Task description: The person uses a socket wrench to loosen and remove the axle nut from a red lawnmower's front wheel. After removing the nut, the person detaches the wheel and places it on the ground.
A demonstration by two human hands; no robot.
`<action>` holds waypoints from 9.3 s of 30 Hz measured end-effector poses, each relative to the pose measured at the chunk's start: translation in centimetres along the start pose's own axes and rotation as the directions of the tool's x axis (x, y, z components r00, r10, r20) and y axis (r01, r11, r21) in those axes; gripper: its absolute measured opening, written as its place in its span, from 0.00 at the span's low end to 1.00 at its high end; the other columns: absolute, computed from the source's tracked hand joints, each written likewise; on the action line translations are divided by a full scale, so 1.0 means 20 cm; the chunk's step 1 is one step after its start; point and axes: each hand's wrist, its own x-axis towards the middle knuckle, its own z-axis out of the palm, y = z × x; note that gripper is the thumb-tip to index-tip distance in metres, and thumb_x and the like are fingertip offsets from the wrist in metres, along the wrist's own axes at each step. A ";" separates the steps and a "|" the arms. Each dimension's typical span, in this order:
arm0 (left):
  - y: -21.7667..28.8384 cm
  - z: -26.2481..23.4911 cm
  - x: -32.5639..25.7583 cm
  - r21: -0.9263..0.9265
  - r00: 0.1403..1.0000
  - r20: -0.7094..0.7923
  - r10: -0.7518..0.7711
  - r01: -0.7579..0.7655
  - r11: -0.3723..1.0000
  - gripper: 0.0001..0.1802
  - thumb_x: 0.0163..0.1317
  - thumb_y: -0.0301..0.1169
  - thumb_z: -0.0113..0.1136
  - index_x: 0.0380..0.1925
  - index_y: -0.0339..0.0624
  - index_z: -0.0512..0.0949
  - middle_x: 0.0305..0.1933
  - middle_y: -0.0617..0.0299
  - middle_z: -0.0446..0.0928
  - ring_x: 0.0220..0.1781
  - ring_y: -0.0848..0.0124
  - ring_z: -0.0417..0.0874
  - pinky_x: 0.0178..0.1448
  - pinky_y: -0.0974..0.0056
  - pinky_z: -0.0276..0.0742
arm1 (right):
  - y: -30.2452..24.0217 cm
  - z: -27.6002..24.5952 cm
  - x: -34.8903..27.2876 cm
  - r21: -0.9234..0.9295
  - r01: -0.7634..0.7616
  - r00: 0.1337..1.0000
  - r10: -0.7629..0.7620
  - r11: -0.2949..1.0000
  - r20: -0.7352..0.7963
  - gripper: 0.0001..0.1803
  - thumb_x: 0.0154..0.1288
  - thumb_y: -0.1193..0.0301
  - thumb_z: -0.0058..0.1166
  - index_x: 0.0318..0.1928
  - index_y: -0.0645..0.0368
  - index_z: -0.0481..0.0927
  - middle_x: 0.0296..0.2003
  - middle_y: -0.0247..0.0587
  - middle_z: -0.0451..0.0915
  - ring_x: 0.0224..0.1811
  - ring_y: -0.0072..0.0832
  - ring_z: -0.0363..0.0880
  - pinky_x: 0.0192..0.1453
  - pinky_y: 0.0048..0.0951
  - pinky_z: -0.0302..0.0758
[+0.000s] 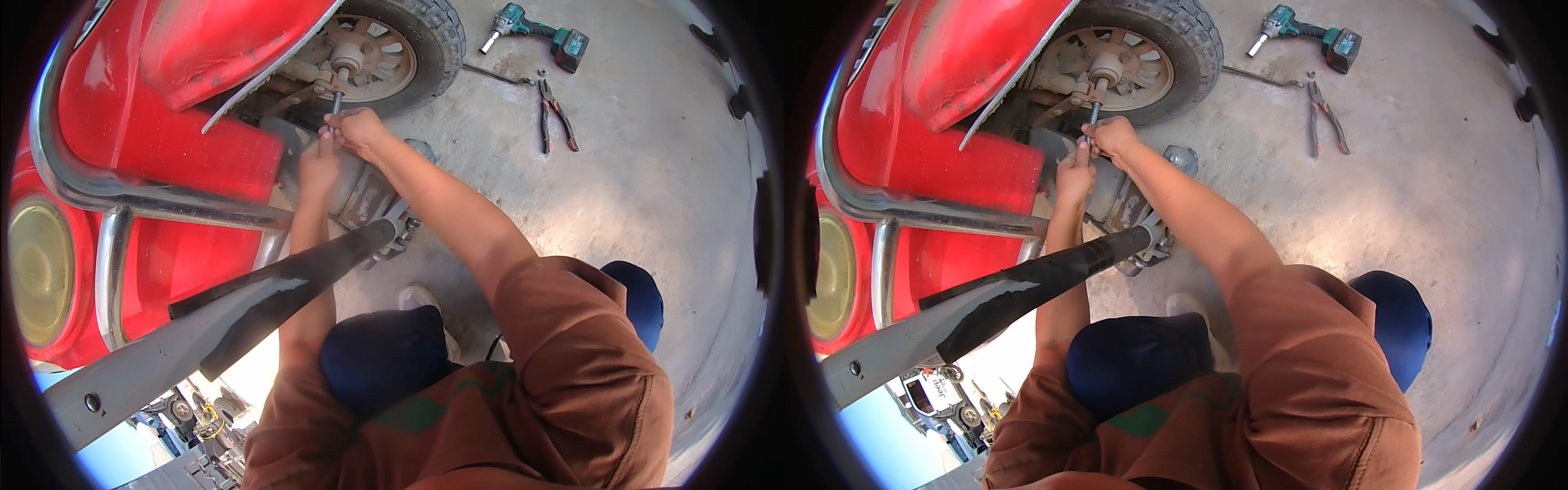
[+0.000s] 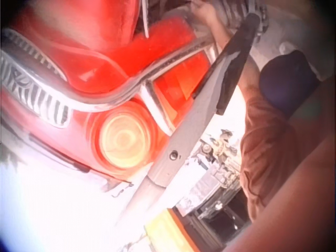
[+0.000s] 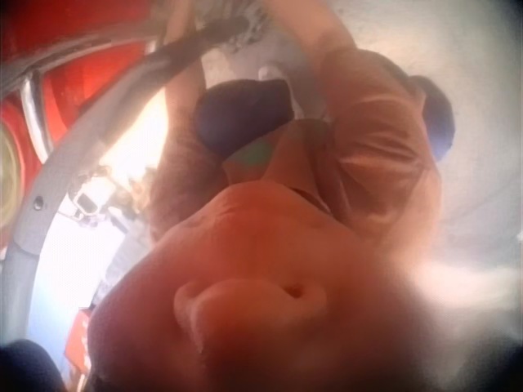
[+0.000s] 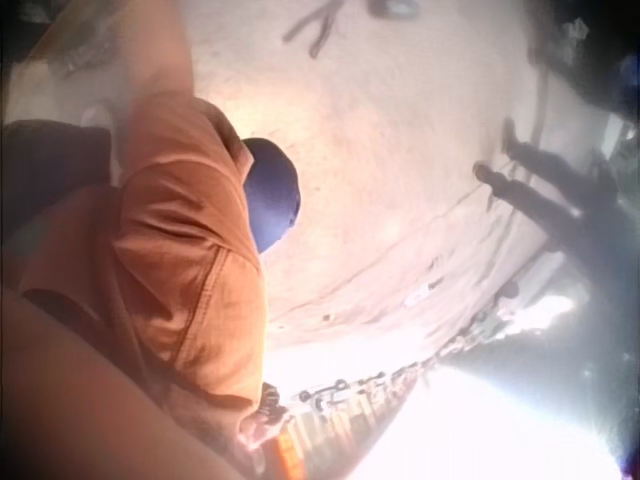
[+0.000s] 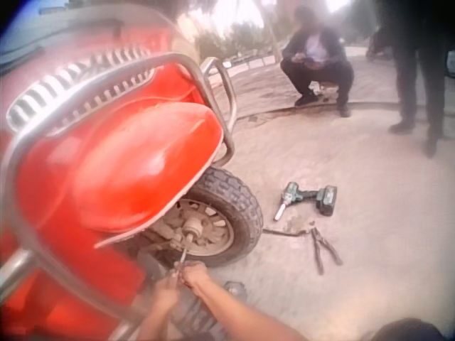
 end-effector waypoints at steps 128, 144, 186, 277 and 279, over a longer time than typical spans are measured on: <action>0.20 0.06 -0.14 0.716 0.949 -0.192 0.251 -0.039 0.697 0.16 0.69 0.45 0.50 0.52 0.53 0.76 0.42 0.50 0.82 0.45 0.47 0.81 0.45 0.48 0.76 | -1.02 -0.73 -1.28 -0.982 0.136 0.714 -0.675 -0.130 0.188 0.60 0.35 0.58 0.80 0.66 0.67 0.56 0.58 0.59 0.69 0.61 0.46 0.71 0.67 0.41 0.67; -0.39 -0.11 -0.82 0.433 0.798 0.157 0.582 -0.585 0.686 0.10 0.60 0.22 0.59 0.42 0.41 0.77 0.42 0.52 0.76 0.41 0.57 0.80 0.40 0.62 0.76 | -1.64 -1.19 -1.34 -0.876 0.141 0.831 -0.536 0.462 -0.149 0.47 0.48 0.54 0.73 0.60 0.73 0.67 0.50 0.51 0.78 0.50 0.34 0.78 0.58 0.31 0.74; 1.03 2.03 -0.46 -0.274 0.652 0.606 0.457 -0.368 0.889 0.43 0.55 0.67 0.57 0.64 0.51 0.73 0.66 0.46 0.70 0.69 0.53 0.70 0.70 0.57 0.65 | -0.27 -2.18 -2.78 -0.451 0.172 0.565 -0.463 0.876 -0.683 0.37 0.57 0.88 0.57 0.67 0.64 0.63 0.62 0.45 0.69 0.65 0.33 0.68 0.71 0.37 0.62; 0.41 1.60 -0.66 0.048 0.605 0.794 0.065 -0.168 0.985 0.15 0.67 0.41 0.57 0.40 0.40 0.80 0.33 0.60 0.84 0.33 0.72 0.86 0.41 0.65 0.77 | -1.12 -2.78 -2.74 -0.328 0.059 0.466 -0.317 0.943 -0.826 0.34 0.59 0.64 0.66 0.60 0.72 0.70 0.53 0.54 0.78 0.57 0.42 0.78 0.61 0.38 0.76; 0.46 1.63 -0.60 -0.004 0.590 0.798 0.122 -0.197 0.980 0.15 0.67 0.41 0.57 0.41 0.41 0.80 0.34 0.60 0.84 0.35 0.71 0.86 0.42 0.65 0.77 | -1.19 -2.68 -2.73 -0.516 -0.030 0.276 -0.489 0.856 -0.828 0.42 0.53 0.63 0.72 0.63 0.72 0.65 0.53 0.56 0.77 0.55 0.42 0.78 0.59 0.38 0.76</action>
